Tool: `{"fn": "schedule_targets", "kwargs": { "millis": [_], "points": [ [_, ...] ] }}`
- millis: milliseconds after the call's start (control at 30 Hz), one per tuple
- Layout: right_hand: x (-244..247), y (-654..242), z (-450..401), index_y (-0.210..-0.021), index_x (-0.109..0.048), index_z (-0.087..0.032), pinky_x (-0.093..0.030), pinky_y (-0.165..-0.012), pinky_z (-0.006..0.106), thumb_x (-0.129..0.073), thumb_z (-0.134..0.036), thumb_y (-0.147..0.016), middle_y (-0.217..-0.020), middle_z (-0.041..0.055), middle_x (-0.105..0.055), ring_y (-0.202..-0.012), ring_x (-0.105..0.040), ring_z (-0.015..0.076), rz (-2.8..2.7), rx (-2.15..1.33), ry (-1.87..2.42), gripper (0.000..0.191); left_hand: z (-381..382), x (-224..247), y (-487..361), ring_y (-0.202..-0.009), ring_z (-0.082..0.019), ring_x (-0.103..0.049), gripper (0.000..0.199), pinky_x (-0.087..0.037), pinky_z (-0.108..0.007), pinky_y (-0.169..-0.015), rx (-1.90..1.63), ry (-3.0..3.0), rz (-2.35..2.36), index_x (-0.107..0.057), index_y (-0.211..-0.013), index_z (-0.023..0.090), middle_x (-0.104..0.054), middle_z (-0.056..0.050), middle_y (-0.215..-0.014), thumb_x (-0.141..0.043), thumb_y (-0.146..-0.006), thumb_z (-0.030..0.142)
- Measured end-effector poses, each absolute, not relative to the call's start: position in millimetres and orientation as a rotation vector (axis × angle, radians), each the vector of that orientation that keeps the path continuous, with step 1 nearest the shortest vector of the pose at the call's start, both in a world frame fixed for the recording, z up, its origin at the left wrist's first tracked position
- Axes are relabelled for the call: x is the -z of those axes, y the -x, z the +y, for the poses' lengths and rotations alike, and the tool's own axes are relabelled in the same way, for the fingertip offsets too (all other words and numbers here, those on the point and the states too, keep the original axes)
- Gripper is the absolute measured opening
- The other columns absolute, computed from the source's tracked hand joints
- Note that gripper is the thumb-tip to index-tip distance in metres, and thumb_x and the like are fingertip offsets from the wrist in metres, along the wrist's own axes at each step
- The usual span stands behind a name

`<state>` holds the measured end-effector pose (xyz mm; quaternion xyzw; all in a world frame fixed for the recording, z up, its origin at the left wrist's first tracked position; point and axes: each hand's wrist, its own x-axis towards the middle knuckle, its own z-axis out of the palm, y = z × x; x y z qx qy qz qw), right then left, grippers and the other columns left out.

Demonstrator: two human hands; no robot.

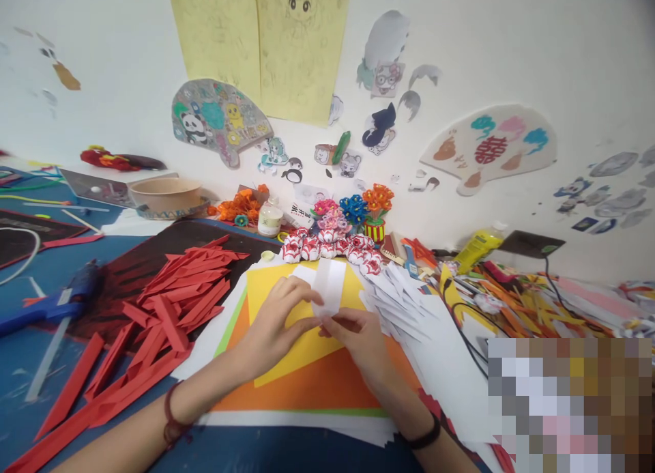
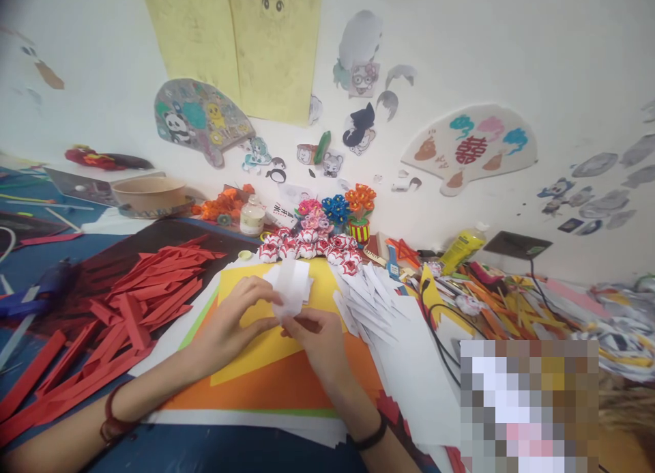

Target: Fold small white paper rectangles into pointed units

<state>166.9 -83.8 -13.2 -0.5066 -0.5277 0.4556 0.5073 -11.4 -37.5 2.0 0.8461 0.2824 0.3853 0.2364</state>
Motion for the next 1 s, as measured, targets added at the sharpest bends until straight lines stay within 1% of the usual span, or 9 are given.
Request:
{"fn": "schedule_targets", "kwargs": {
  "millis": [100, 167, 233, 333, 400, 500, 733, 867, 1000],
  "points": [
    [15.5, -164.3, -85.1, -0.079, -0.077, -0.021, -0.051, -0.072, 0.033, -0.071, -0.048, -0.078, -0.073, 0.0051, -0.074, -0.072, -0.068, 0.0223, -1.257, -1.097, 1.198, 0.028, -40.1, 5.0, 3.6, -0.089, -0.017, -0.049, 0.032, -0.041, -0.029, -0.079, -1.121, -2.023, 0.898, -0.05, -0.114, 0.023, -0.054, -0.003, -0.102, -0.066, -0.086, 0.029],
    [17.1, -163.4, -85.9, -0.081, -0.077, -0.021, -0.052, -0.073, 0.034, -0.07, -0.048, -0.079, -0.075, 0.0052, -0.074, -0.074, -0.068, 0.0227, -1.268, -1.09, 1.201, 0.028, -40.2, 10.9, -0.8, -0.078, -0.014, -0.048, 0.037, -0.04, -0.026, -0.071, -1.124, -1.868, 0.958, -0.048, -0.113, 0.023, -0.053, 0.0, -0.091, -0.068, -0.084, 0.031],
    [18.7, -163.1, -86.5, -0.085, -0.078, -0.022, -0.052, -0.074, 0.034, -0.07, -0.048, -0.08, -0.077, 0.005, -0.075, -0.077, -0.069, 0.0233, -1.264, -1.082, 1.208, 0.028, -39.7, 15.4, -3.8, -0.07, -0.012, -0.048, 0.04, -0.039, -0.024, -0.065, -1.135, -1.724, 0.928, -0.045, -0.114, 0.023, -0.054, 0.002, -0.087, -0.068, -0.083, 0.033],
    [20.6, -163.1, -86.5, -0.086, -0.078, -0.022, -0.052, -0.076, 0.036, -0.072, -0.049, -0.078, -0.079, 0.0055, -0.075, -0.078, -0.069, 0.0248, -1.23, -1.081, 1.211, 0.029, -38.9, 18.1, -5.7, -0.064, -0.011, -0.05, 0.033, -0.039, -0.023, -0.062, -1.087, -1.632, 0.893, -0.048, -0.109, 0.021, -0.057, 0.003, -0.078, -0.064, -0.085, 0.037],
    [20.9, -163.1, -86.1, -0.086, -0.078, -0.022, -0.053, -0.076, 0.037, -0.073, -0.05, -0.076, -0.079, 0.0057, -0.076, -0.078, -0.07, 0.0255, -1.202, -1.1, 1.203, 0.03, -38.9, 18.4, -5.8, -0.062, -0.012, -0.052, 0.023, -0.039, -0.024, -0.061, -1.023, -1.654, 0.923, -0.057, -0.095, 0.019, -0.058, 0.002, -0.07, -0.062, -0.086, 0.04],
    [20.3, -162.0, -85.7, -0.089, -0.078, -0.023, -0.053, -0.078, 0.038, -0.075, -0.048, -0.075, -0.083, 0.0053, -0.076, -0.08, -0.071, 0.0257, -1.156, -1.156, 1.172, 0.029, -39.7, 19.0, -5.5, -0.06, -0.013, -0.052, 0.028, -0.037, -0.024, -0.057, -1.01, -1.679, 0.981, -0.062, -0.077, 0.017, -0.059, 0.001, -0.064, -0.061, -0.085, 0.044],
    [17.7, -160.2, -86.0, -0.089, -0.078, -0.022, -0.054, -0.078, 0.039, -0.076, -0.042, -0.074, -0.081, 0.005, -0.076, -0.077, -0.07, 0.0243, -1.107, -1.252, 1.145, 0.025, -44.1, 16.3, -5.5, -0.057, -0.012, -0.046, 0.032, -0.035, -0.024, -0.057, -1.044, -1.728, 1.049, -0.066, -0.076, 0.016, -0.056, 0.002, -0.06, -0.059, -0.087, 0.045],
    [15.8, -161.6, -86.1, -0.085, -0.077, -0.021, -0.055, -0.075, 0.037, -0.077, -0.044, -0.073, -0.078, 0.0057, -0.075, -0.074, -0.07, 0.0236, -1.114, -1.262, 1.156, 0.027, -46.1, 12.8, -5.1, -0.058, -0.012, -0.041, 0.032, -0.033, -0.024, -0.058, -1.042, -1.78, 1.103, -0.066, -0.075, 0.016, -0.053, 0.002, -0.062, -0.058, -0.087, 0.044],
    [14.0, -162.8, -86.0, -0.088, -0.078, -0.019, -0.055, -0.073, 0.036, -0.073, -0.048, -0.076, -0.076, 0.007, -0.075, -0.072, -0.071, 0.0229, -1.139, -1.243, 1.164, 0.032, -47.2, 11.5, -4.4, -0.061, -0.013, -0.042, 0.03, -0.033, -0.024, -0.059, -1.052, -1.833, 1.107, -0.065, -0.074, 0.016, -0.052, 0.002, -0.064, -0.056, -0.088, 0.041]
  ]
}}
